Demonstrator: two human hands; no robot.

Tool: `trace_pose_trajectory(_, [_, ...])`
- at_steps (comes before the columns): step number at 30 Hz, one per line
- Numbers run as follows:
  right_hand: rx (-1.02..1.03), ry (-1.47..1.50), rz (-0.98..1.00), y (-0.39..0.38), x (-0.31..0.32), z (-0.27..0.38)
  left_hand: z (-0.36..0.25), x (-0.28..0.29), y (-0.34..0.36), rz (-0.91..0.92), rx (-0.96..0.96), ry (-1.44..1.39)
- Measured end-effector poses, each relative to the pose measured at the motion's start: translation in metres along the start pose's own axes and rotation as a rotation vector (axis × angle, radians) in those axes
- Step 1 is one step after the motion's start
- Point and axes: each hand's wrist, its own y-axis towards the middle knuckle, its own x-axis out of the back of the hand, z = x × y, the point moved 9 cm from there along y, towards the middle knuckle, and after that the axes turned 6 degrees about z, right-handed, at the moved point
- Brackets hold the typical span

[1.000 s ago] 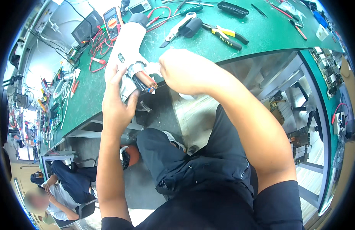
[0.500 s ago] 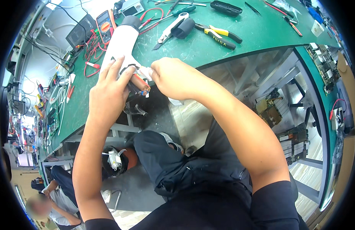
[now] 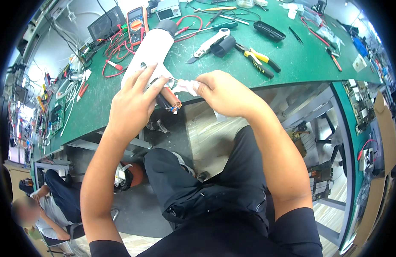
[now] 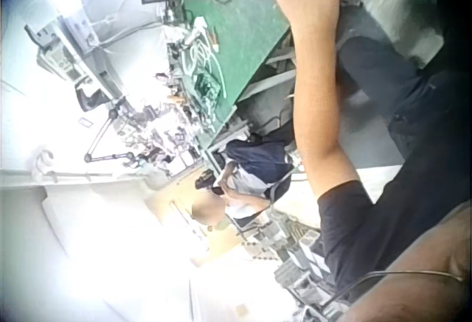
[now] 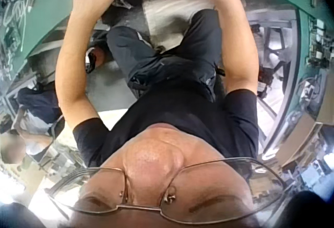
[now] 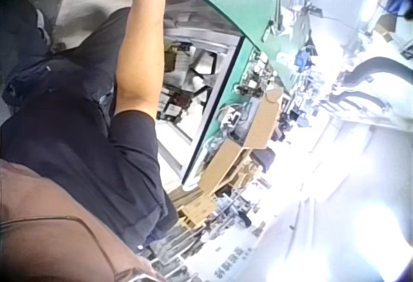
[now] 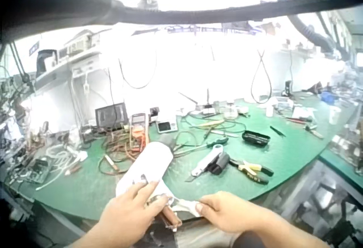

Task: The person disassembles a white plastic device housing on a green workbench, using a small pry tool to remove a component and then wiping the internal copper-colored part with a cloth.

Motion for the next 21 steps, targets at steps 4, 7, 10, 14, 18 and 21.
trace_pose_trajectory(4, [-0.005, 0.001, -0.001, 0.002, -0.005, -0.002, -0.007, 0.003, 0.008, -0.012, -0.137, 0.067])
trace_pose_trajectory(7, [0.017, 0.014, -0.036, 0.005, -0.009, -0.001, -0.010, 0.003, 0.008, -0.023, -0.190, 0.102])
trace_pose_trajectory(10, [0.060, -0.035, -0.064, 0.011, -0.012, 0.004, -0.014, 0.004, 0.005, -0.029, -0.243, 0.140])
trace_pose_trajectory(14, [0.042, -0.116, -0.082, 0.014, -0.012, 0.006, -0.018, 0.009, 0.003, -0.099, -0.298, 0.153])
trace_pose_trajectory(18, [0.062, -0.163, -0.122, 0.011, -0.015, 0.013, -0.027, 0.007, -0.006, -0.122, -0.408, 0.164])
trace_pose_trajectory(21, [0.023, -0.141, -0.127, 0.009, -0.017, 0.010, -0.023, 0.004, -0.007, -0.085, -0.356, 0.108])
